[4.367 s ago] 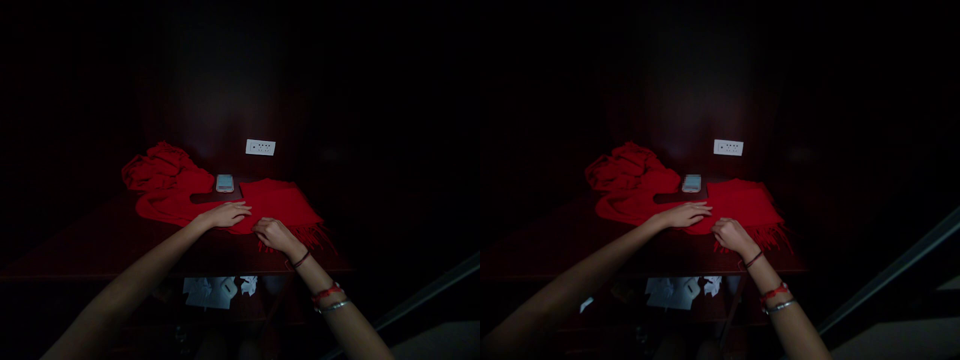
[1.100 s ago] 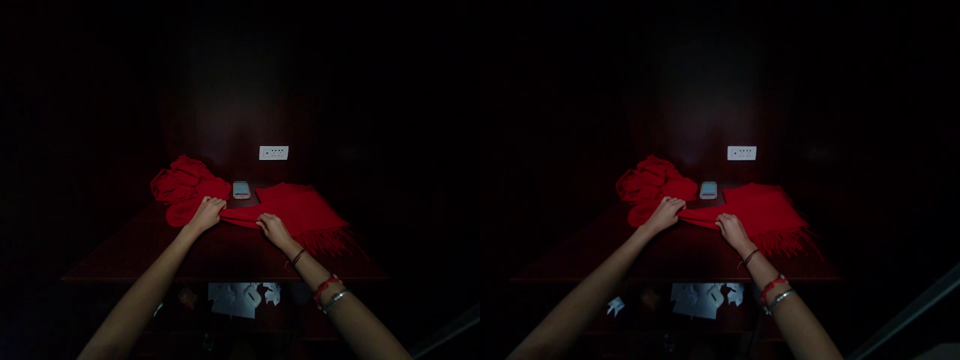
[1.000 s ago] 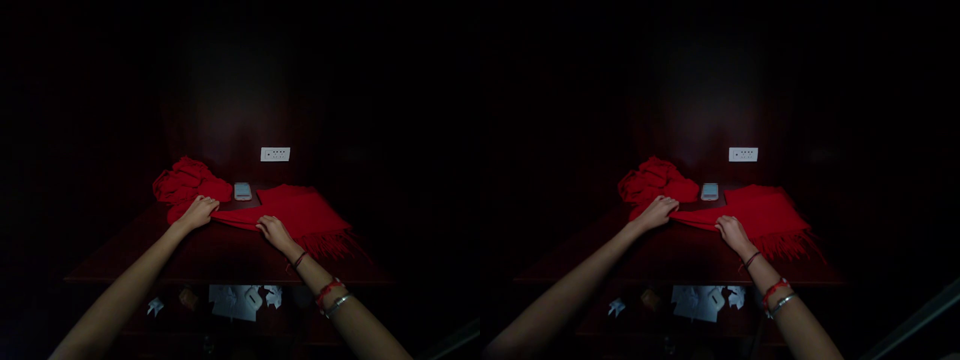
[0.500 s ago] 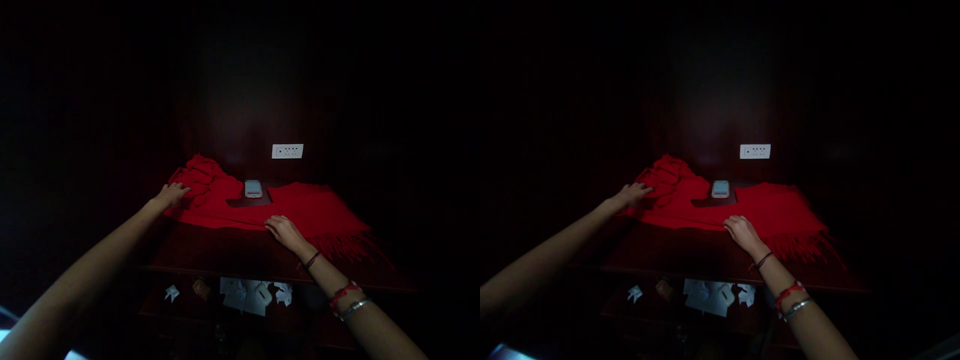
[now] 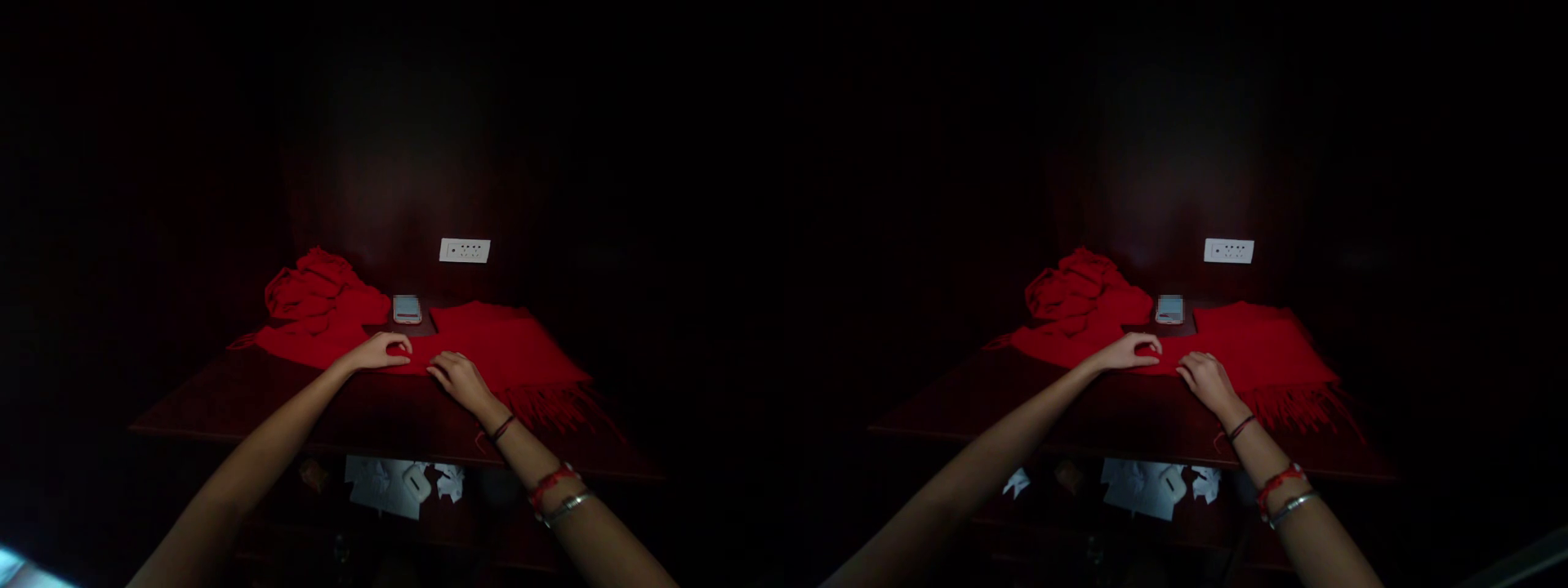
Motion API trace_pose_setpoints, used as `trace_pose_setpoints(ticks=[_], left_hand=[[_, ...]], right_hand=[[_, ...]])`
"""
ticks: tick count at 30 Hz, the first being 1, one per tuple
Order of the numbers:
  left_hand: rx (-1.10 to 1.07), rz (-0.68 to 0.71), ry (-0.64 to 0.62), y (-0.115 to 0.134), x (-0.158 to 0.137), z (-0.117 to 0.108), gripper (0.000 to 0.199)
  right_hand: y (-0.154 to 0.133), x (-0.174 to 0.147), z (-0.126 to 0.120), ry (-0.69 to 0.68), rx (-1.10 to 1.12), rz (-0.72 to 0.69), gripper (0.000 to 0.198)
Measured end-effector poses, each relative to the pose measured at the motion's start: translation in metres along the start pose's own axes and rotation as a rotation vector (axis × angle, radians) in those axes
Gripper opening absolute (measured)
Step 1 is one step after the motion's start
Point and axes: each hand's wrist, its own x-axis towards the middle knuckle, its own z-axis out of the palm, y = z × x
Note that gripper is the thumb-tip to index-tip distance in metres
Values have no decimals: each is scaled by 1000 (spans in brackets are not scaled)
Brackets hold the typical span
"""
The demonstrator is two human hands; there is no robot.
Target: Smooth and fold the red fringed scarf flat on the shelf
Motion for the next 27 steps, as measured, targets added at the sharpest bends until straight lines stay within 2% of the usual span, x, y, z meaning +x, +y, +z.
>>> trace_pose_setpoints(ticks=[3, 9, 15, 20, 24, 27], left_hand=[[18, 4, 87, -4, -3, 3, 16], [-21, 60, 92, 3, -7, 4, 33], [110, 58, 78, 6, -7, 0, 20], [291, 64, 31, 11, -11, -6, 24], [461, 57, -42, 20, -17, -12, 30], [517, 75, -123, 28, -20, -15, 27]], right_hand=[[0, 0, 0, 16, 30, 12, 20], [0, 0, 2, 29, 77, 21, 16], [0, 0, 1, 9, 68, 28, 19], [-4, 2, 0, 37, 123, -12, 18], [-5, 2, 0, -11, 68, -27, 18], [-6, 1, -1, -29, 40, -50, 16]])
